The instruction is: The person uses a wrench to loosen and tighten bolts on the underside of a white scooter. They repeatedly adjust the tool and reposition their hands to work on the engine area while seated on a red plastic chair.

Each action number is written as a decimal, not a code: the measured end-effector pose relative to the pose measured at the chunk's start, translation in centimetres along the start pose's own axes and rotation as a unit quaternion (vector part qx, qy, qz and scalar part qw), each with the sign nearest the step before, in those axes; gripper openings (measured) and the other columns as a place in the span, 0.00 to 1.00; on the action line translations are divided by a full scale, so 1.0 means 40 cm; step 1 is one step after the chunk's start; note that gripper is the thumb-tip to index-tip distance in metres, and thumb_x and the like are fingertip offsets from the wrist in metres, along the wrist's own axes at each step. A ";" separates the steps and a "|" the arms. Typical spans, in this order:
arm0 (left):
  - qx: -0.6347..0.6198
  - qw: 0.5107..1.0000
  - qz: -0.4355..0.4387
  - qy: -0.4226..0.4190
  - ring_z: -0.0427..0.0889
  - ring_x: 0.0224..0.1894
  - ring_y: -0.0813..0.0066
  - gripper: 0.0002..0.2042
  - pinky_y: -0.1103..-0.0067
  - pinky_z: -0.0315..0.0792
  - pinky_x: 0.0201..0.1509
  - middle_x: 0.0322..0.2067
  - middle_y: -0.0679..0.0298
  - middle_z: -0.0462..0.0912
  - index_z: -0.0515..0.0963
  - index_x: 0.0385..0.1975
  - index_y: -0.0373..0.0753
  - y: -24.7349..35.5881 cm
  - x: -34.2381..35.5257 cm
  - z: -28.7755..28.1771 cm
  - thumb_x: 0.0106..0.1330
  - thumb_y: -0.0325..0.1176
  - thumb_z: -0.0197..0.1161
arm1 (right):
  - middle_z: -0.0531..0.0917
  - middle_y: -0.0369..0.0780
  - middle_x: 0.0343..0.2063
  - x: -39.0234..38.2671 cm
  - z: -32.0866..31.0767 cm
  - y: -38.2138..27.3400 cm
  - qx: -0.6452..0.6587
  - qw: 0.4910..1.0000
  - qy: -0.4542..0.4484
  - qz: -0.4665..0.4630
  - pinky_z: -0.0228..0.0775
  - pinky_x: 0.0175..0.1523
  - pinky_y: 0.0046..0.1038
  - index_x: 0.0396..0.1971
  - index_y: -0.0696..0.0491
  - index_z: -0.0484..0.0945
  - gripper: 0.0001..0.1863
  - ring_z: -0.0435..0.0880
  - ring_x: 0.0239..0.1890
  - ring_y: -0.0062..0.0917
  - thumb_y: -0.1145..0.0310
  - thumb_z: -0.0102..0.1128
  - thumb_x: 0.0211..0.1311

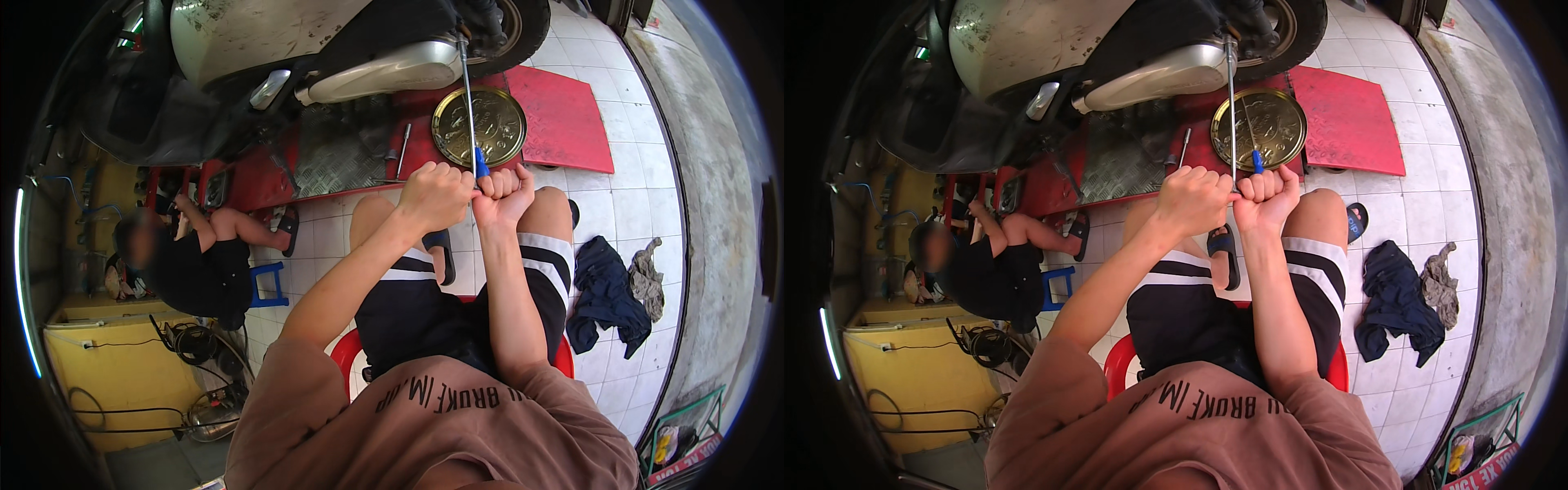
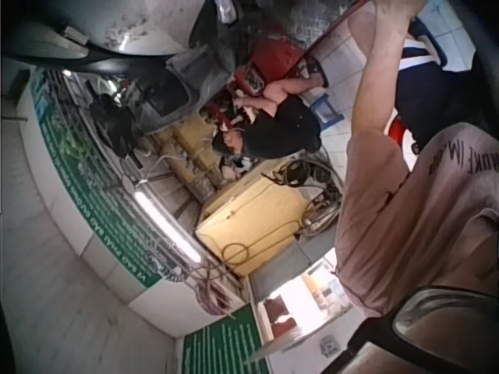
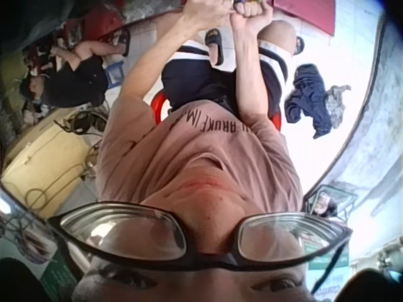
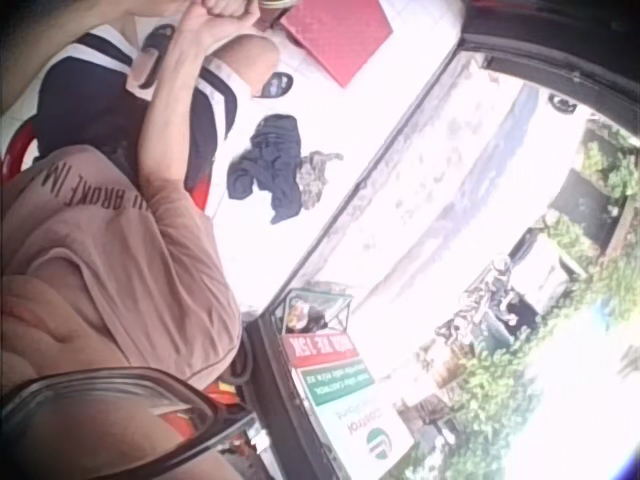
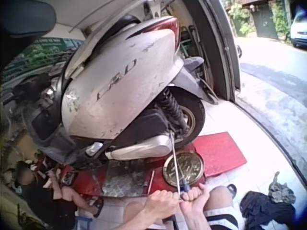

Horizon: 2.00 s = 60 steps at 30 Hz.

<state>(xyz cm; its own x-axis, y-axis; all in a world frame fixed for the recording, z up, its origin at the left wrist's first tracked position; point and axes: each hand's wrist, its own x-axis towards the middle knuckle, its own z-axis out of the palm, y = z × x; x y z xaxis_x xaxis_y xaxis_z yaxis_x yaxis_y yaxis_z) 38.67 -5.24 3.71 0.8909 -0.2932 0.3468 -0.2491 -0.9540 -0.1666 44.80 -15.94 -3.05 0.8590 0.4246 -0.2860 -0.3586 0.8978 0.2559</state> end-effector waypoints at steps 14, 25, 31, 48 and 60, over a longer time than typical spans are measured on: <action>-0.161 0.981 -0.106 0.029 0.77 0.15 0.63 0.11 0.71 0.70 0.20 0.11 0.62 0.75 0.73 0.16 0.40 0.046 0.014 0.044 0.54 0.38 0.65 | 0.50 0.28 0.09 -0.017 0.077 -0.064 -0.132 0.974 -0.184 0.003 0.39 0.22 0.24 0.11 0.45 0.52 0.24 0.44 0.13 0.16 0.62 0.47 0.66; -0.164 0.977 -0.125 0.063 0.78 0.19 0.63 0.07 0.71 0.69 0.23 0.15 0.62 0.77 0.73 0.17 0.40 0.035 -0.010 0.063 0.49 0.33 0.63 | 0.49 0.29 0.09 -0.026 0.052 -0.011 -0.219 0.958 -0.185 -0.028 0.41 0.22 0.24 0.10 0.44 0.49 0.25 0.44 0.13 0.17 0.63 0.46 0.66; -0.209 0.960 -0.174 0.059 0.78 0.20 0.61 0.04 0.69 0.69 0.23 0.16 0.61 0.76 0.73 0.17 0.39 0.083 0.003 0.079 0.46 0.30 0.60 | 0.47 0.28 0.07 -0.020 0.074 -0.037 -0.266 0.958 -0.097 -0.051 0.35 0.19 0.25 0.09 0.42 0.48 0.27 0.39 0.10 0.16 0.62 0.49 0.66; -0.191 0.959 -0.209 0.004 0.79 0.22 0.51 0.10 0.59 0.68 0.26 0.17 0.52 0.79 0.79 0.17 0.38 0.097 -0.017 0.081 0.54 0.36 0.60 | 0.48 0.27 0.07 0.008 0.034 -0.047 -0.282 0.952 -0.099 -0.057 0.36 0.17 0.24 0.10 0.43 0.50 0.24 0.42 0.09 0.15 0.65 0.47 0.66; -0.193 0.953 -0.232 -0.002 0.82 0.29 0.49 0.13 0.59 0.74 0.36 0.23 0.50 0.82 0.82 0.23 0.39 0.115 -0.026 0.068 0.60 0.41 0.57 | 0.46 0.29 0.06 0.012 0.029 -0.056 -0.283 0.952 -0.105 -0.052 0.36 0.18 0.25 0.08 0.44 0.47 0.27 0.41 0.10 0.18 0.64 0.49 0.63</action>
<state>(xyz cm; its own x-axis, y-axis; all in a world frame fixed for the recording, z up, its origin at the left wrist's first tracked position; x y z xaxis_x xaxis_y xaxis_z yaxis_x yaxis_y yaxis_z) 37.62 -9.16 0.05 0.9405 0.1647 0.2971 0.0510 -0.9331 0.3559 46.44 -17.88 -2.68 0.9336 0.3500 -0.0766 -0.3555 0.8784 -0.3193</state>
